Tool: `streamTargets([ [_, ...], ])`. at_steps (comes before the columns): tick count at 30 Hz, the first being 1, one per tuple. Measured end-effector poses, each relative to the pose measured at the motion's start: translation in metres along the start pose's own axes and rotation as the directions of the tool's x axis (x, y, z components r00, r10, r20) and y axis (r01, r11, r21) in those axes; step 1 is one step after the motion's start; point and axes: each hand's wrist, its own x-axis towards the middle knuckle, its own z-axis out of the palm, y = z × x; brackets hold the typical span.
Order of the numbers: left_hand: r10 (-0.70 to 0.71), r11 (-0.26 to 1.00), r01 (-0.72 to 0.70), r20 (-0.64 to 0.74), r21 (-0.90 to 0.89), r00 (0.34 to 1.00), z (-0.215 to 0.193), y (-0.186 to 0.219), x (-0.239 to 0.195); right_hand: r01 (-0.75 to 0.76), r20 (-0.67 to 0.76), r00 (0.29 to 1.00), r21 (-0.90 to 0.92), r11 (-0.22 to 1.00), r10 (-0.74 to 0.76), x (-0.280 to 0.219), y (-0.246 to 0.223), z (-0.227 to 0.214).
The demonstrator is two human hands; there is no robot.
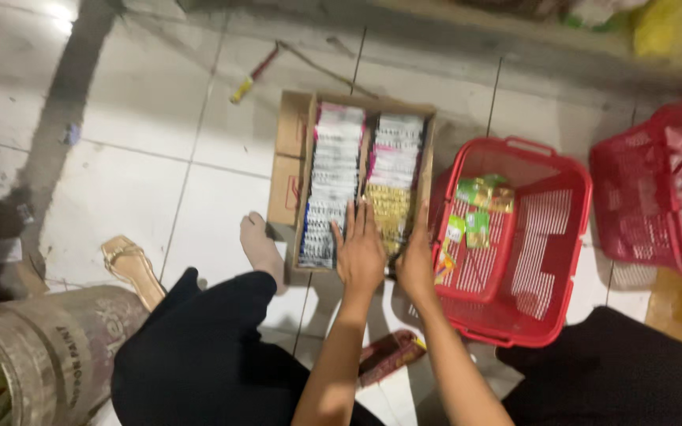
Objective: The person sorts various packets of shampoo and other products from a red basket into a cardboard box, organizing them by brand and color.
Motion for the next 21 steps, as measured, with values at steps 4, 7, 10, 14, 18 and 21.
streamTargets([
  [4, -0.001, 0.997, -0.001, -0.036, -0.079, 0.999, -0.006, 0.005, 0.002, -0.339, 0.081, 0.94, 0.121, 0.933, 0.331, 0.005, -0.007, -0.003],
  [7, 0.003, 0.999, -0.003, -0.011, -0.039, 1.0, -0.016, 0.009, 0.008, -0.059, -0.035, 0.998, 0.01, 0.998, 0.059, 0.009, -0.011, -0.005],
  [10, -0.008, 0.981, 0.005, -0.015, -0.192, 1.0, -0.017, 0.01, 0.007, -0.077, -0.045, 0.996, 0.048, 0.996, 0.079, 0.006, -0.003, -0.006],
  [14, -0.036, 0.868, -0.026, -0.114, -0.495, 0.993, -0.028, 0.0, 0.009, -0.039, -0.036, 0.999, 0.029, 0.999, 0.04, 0.014, 0.001, -0.003],
  [18, -0.144, 0.775, 0.073, -0.063, -0.628, 0.988, -0.024, -0.01, 0.011, -0.055, -0.015, 0.998, 0.073, 0.996, 0.056, 0.007, 0.007, -0.004],
  [21, -0.091, 0.802, 0.021, -0.087, -0.598, 0.992, -0.019, -0.016, 0.017, -0.094, -0.002, 0.995, 0.08, 0.992, 0.095, 0.008, 0.007, -0.001],
])
